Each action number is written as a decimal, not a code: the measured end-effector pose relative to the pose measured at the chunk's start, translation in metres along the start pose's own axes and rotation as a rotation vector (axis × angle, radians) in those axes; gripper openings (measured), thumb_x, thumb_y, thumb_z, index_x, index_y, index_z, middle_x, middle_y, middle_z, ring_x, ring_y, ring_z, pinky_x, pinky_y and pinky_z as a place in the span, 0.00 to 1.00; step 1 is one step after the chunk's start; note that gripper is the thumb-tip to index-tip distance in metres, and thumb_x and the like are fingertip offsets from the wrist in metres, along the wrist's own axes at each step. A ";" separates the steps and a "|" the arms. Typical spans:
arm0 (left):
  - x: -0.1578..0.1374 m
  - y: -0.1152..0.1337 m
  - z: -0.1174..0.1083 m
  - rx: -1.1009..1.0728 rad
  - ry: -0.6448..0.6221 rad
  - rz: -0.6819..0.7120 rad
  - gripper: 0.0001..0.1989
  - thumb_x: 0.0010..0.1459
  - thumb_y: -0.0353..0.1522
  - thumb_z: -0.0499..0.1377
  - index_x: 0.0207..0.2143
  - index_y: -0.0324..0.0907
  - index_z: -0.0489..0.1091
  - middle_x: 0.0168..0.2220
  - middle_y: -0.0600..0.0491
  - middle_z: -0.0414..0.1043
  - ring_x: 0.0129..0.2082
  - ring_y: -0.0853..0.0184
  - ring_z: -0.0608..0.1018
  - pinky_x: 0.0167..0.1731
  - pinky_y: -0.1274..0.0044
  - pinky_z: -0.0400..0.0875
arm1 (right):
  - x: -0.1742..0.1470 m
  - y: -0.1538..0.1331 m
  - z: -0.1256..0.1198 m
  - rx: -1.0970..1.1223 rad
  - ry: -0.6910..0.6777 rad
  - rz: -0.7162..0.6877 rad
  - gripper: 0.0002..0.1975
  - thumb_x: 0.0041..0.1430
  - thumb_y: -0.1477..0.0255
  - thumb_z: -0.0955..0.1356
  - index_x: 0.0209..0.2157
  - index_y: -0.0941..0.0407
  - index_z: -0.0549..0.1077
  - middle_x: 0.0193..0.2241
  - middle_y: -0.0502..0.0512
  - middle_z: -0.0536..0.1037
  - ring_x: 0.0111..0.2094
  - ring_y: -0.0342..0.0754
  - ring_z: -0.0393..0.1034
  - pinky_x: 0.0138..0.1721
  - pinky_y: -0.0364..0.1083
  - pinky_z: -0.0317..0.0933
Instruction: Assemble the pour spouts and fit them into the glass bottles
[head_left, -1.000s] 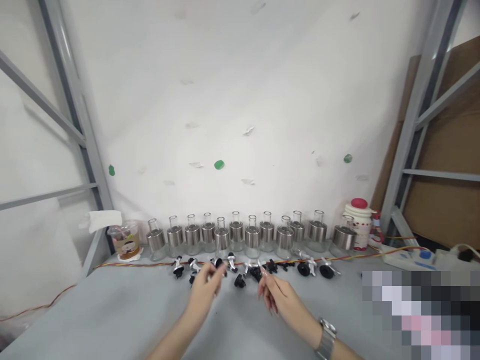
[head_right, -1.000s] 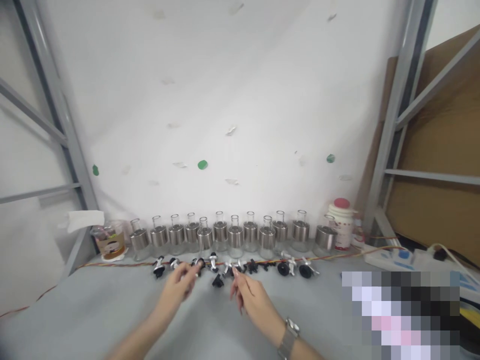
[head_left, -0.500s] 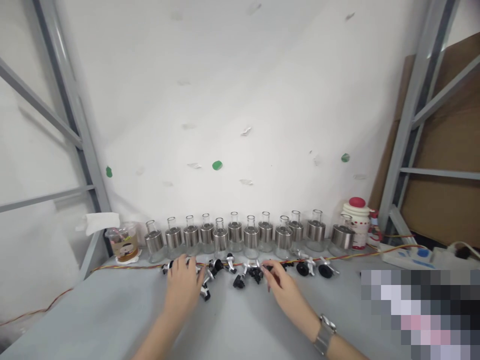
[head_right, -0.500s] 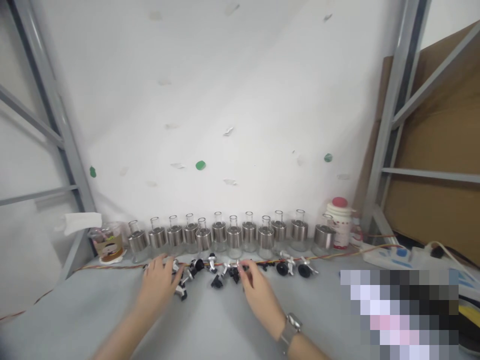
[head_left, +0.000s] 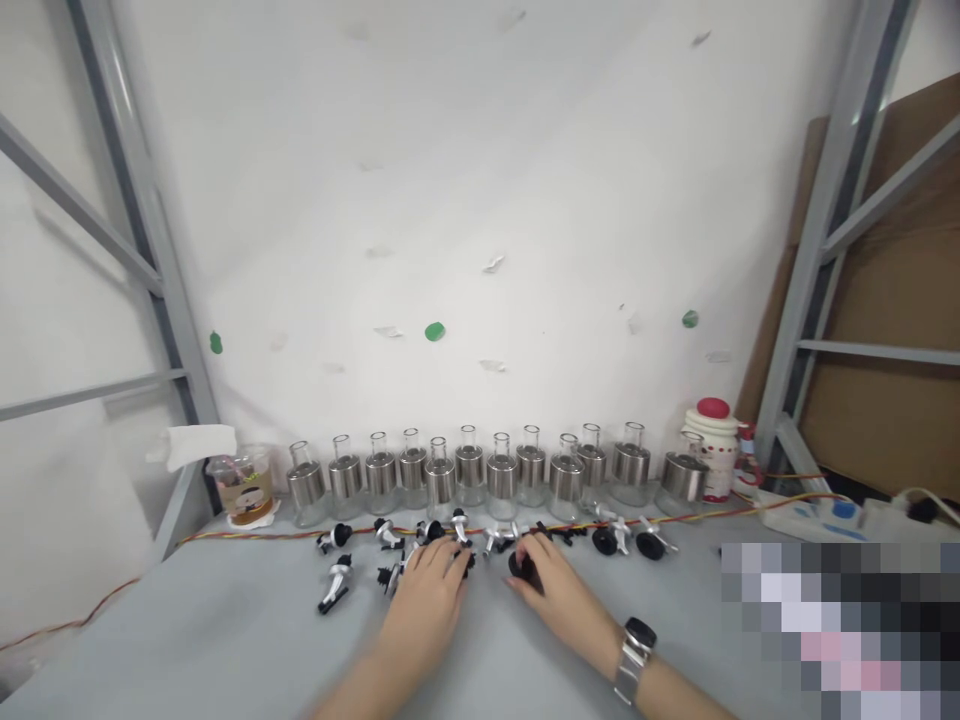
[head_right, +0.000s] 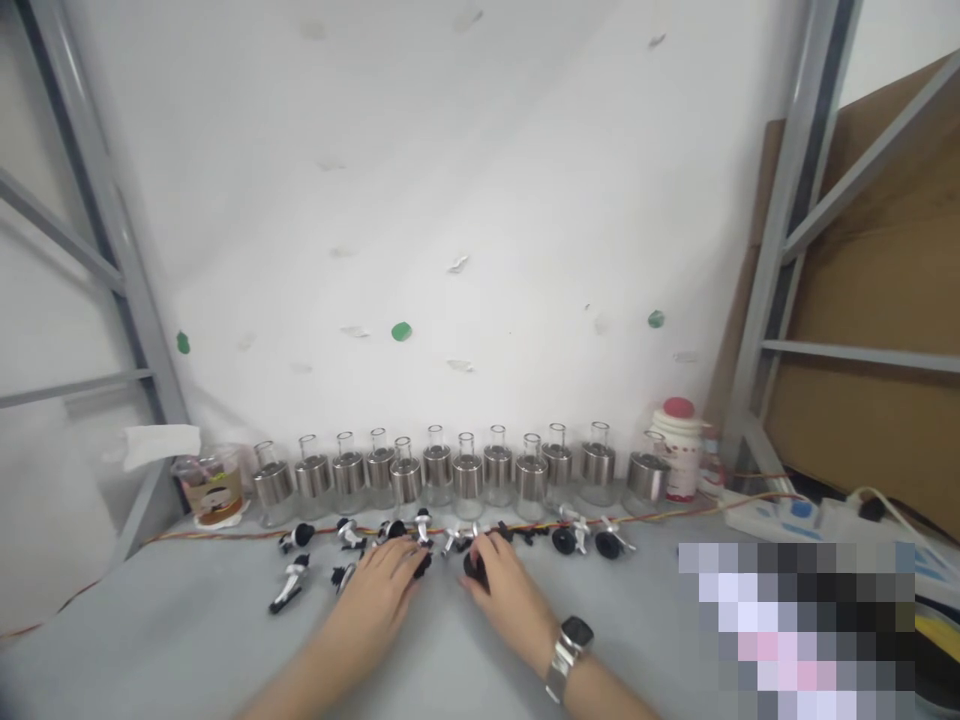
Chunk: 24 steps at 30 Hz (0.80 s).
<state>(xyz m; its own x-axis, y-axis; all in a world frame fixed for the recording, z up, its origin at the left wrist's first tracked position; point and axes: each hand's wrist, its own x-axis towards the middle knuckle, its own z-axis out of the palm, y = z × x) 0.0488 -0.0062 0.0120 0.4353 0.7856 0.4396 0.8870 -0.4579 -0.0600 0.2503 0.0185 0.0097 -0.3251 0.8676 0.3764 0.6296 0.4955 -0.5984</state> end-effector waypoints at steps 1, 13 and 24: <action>0.000 -0.001 -0.002 -0.006 0.026 -0.034 0.17 0.56 0.27 0.48 0.48 0.43 0.61 0.47 0.48 0.66 0.49 0.59 0.66 0.47 0.63 0.62 | -0.001 0.000 0.000 0.009 0.002 0.012 0.05 0.50 0.73 0.63 0.32 0.54 0.64 0.34 0.52 0.68 0.36 0.48 0.64 0.39 0.46 0.58; -0.003 0.007 -0.011 -0.181 0.183 -0.016 0.15 0.56 0.29 0.47 0.47 0.43 0.61 0.47 0.44 0.63 0.48 0.59 0.66 0.45 0.64 0.64 | 0.014 0.027 -0.022 -0.119 0.160 0.152 0.09 0.51 0.74 0.59 0.35 0.57 0.66 0.36 0.57 0.72 0.40 0.48 0.67 0.42 0.45 0.58; -0.009 0.011 -0.012 -0.365 0.200 -0.042 0.15 0.56 0.29 0.48 0.46 0.46 0.63 0.46 0.45 0.63 0.46 0.62 0.68 0.44 0.67 0.66 | 0.013 0.050 -0.062 -0.561 0.092 0.473 0.12 0.57 0.66 0.58 0.36 0.60 0.63 0.27 0.67 0.75 0.31 0.58 0.71 0.27 0.47 0.57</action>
<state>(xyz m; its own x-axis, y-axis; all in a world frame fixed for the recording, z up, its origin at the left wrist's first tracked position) 0.0528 -0.0233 0.0186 0.3296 0.7272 0.6021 0.7748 -0.5728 0.2677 0.3212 0.0518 0.0282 0.1158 0.9638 0.2400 0.9618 -0.0485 -0.2693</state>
